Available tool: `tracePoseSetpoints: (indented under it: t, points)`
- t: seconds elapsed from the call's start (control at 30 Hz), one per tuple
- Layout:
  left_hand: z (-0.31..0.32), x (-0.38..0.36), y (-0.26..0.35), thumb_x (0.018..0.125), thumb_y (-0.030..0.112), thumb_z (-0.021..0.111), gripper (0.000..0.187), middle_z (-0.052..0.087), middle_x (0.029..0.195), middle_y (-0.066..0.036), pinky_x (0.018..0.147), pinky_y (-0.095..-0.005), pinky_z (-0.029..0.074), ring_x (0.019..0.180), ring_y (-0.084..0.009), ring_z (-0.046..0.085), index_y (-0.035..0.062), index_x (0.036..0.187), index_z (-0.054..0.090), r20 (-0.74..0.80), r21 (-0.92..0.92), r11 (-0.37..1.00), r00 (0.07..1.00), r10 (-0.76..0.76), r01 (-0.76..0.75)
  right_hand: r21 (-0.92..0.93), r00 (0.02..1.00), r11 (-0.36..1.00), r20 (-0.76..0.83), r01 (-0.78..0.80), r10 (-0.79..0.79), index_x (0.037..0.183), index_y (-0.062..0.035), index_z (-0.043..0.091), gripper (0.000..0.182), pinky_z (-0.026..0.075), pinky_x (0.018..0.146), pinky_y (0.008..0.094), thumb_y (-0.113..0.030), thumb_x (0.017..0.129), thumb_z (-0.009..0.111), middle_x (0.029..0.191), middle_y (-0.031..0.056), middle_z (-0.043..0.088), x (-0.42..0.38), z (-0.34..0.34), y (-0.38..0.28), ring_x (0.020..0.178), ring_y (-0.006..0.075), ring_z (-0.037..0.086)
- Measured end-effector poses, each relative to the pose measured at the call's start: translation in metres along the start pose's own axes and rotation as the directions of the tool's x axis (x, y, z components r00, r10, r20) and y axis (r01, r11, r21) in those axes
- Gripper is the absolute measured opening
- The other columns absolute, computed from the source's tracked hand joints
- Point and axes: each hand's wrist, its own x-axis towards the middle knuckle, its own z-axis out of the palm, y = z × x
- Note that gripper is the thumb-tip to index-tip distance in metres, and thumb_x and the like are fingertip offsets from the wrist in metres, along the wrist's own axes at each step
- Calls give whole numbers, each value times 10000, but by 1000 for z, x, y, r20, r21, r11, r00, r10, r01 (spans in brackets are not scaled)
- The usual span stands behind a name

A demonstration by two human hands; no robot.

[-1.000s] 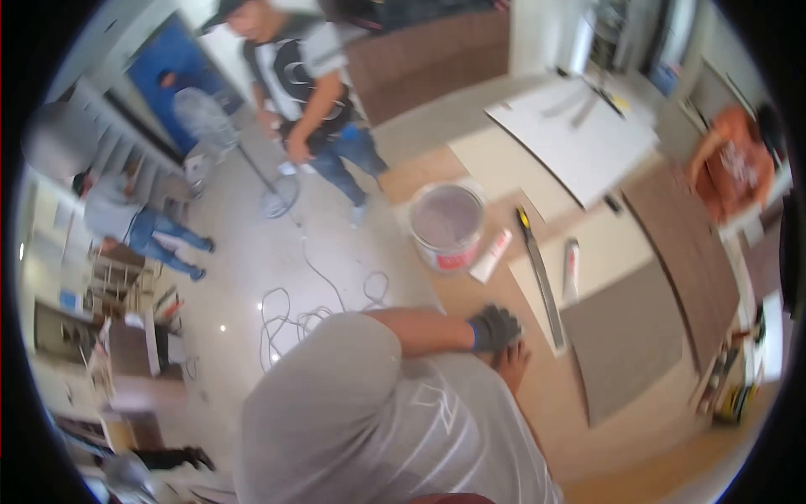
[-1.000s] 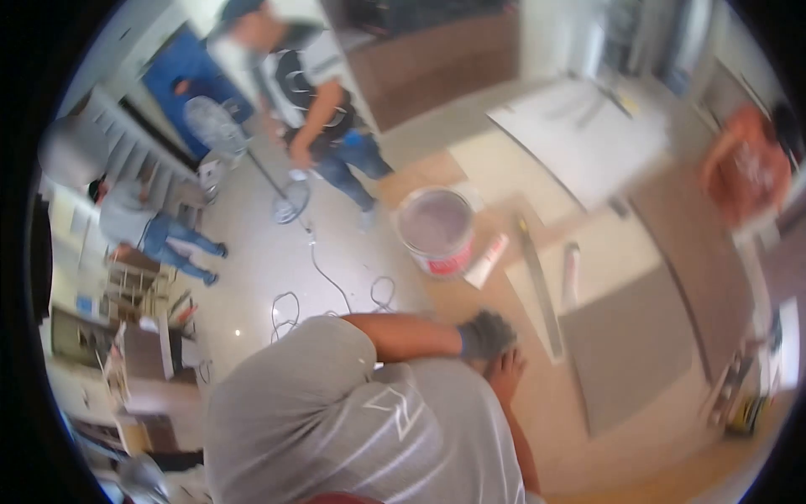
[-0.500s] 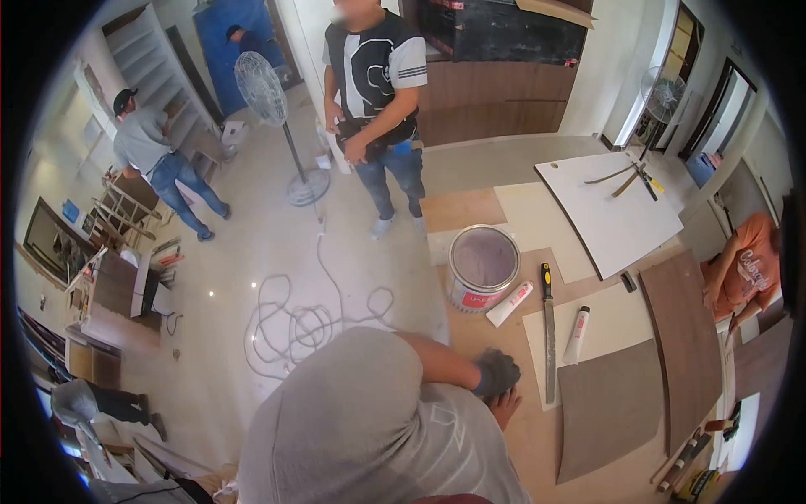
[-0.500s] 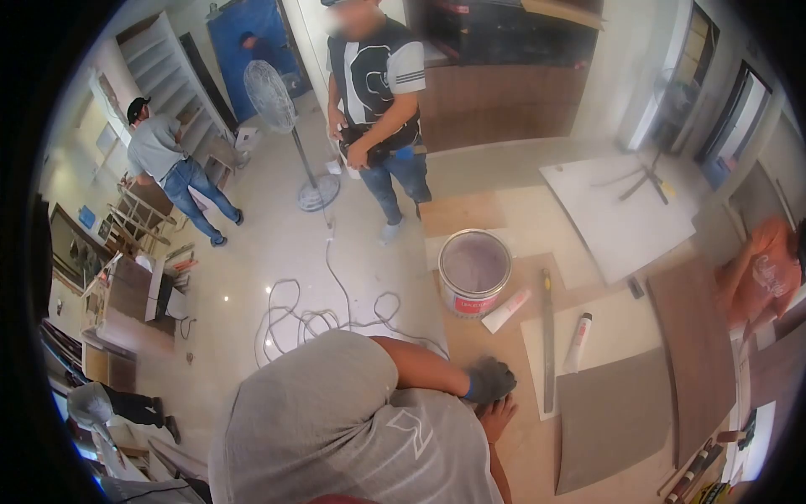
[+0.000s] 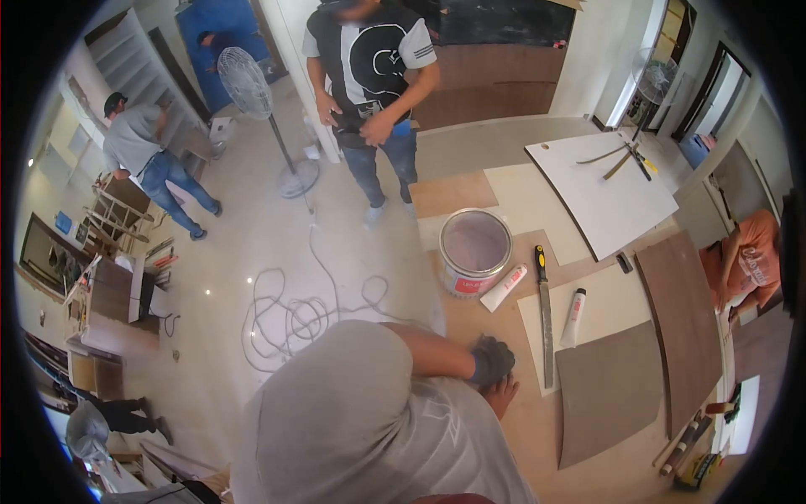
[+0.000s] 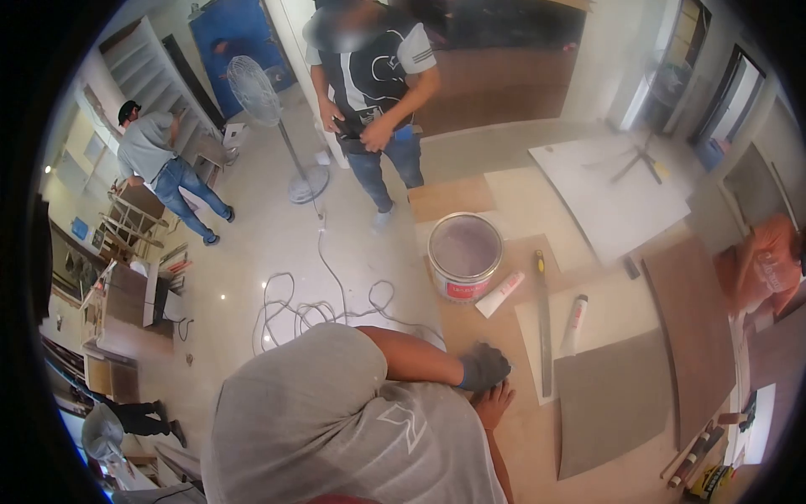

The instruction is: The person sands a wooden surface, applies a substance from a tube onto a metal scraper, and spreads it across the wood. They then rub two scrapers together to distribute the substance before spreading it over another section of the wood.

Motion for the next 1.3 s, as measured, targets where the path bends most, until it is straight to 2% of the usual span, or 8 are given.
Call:
tracePoseSetpoints:
  t: [0.17, 0.37, 0.5, 0.57, 0.77, 1.03, 1.13, 1.3]
  points:
    - [15, 6, 2, 622, 192, 763, 199, 757, 884, -107, 672, -517, 532, 860, -292, 711, 115, 805, 775, -321, 27, 999, 946, 45, -38, 4, 999, 1000, 49, -20, 20, 1241, 27, 591, 376, 246, 1145, 684, -155, 923, 510, 1360, 217, 502, 1, -12, -13, 1374, 439, 390]
    - [-32, 5, 5, 821, 242, 671, 216, 744, 1020, -140, 779, -493, 560, 1005, -283, 705, 106, 961, 763, 78, 47, 998, 996, -38, 34, 21, 997, 998, 51, -55, 54, 1238, 10, 615, 397, 238, 1155, 674, -179, 891, 570, 1395, 211, 493, 4, -12, -19, 1394, 424, 373]
    - [5, -1, 0, 834, 242, 643, 192, 744, 870, -134, 722, -475, 567, 846, -333, 733, 118, 937, 747, 75, 3, 998, 996, -55, 55, -15, 988, 996, 132, -84, 85, 1129, 1, 673, 346, 259, 1145, 667, -221, 868, 625, 1370, 214, 519, 14, -34, -29, 1398, 420, 375]
    - [27, -2, -5, 860, 244, 616, 175, 744, 887, -121, 719, -482, 558, 872, -326, 731, 129, 909, 738, -36, 94, 995, 999, 23, -19, 6, 992, 996, 91, -89, 88, 1097, 5, 684, 321, 265, 1140, 665, -219, 876, 622, 1364, 215, 523, 14, -36, -32, 1390, 416, 383]
    - [4, -2, -4, 922, 260, 559, 314, 658, 1187, -92, 874, -512, 499, 1098, -310, 629, 139, 1208, 605, 212, 184, 981, 977, 19, -59, -35, 991, 993, 66, -114, 116, 1153, -4, 675, 365, 256, 1146, 656, -257, 894, 625, 1352, 231, 525, 22, -43, -41, 1365, 410, 400]
    - [5, -5, -4, 910, 235, 585, 311, 656, 1159, -95, 843, -518, 508, 1086, -319, 630, 130, 1203, 598, 172, 181, 977, 982, 84, -115, -22, 985, 990, 97, -139, 140, 1150, -47, 685, 374, 251, 1158, 634, -274, 857, 632, 1352, 169, 531, 28, -57, -49, 1376, 378, 402]
    - [-10, 8, 0, 934, 247, 565, 320, 657, 1203, -114, 866, -522, 499, 1122, -323, 626, 136, 1232, 598, 186, 112, 989, 979, 79, -101, -72, 984, 991, 135, -110, 119, 1165, -38, 681, 790, 231, 1155, 654, -641, 662, 772, 1372, 221, 515, 24, -47, -45, 1384, 404, 377]
    - [-3, -1, -1, 914, 255, 587, 318, 651, 1204, -107, 874, -498, 496, 1103, -311, 628, 118, 1200, 619, 220, 169, 980, 974, 63, -101, -103, 997, 992, 41, -68, 72, 1139, -38, 684, 711, 240, 1150, 653, -594, 703, 763, 1350, 214, 528, 19, -34, -37, 1370, 412, 395]
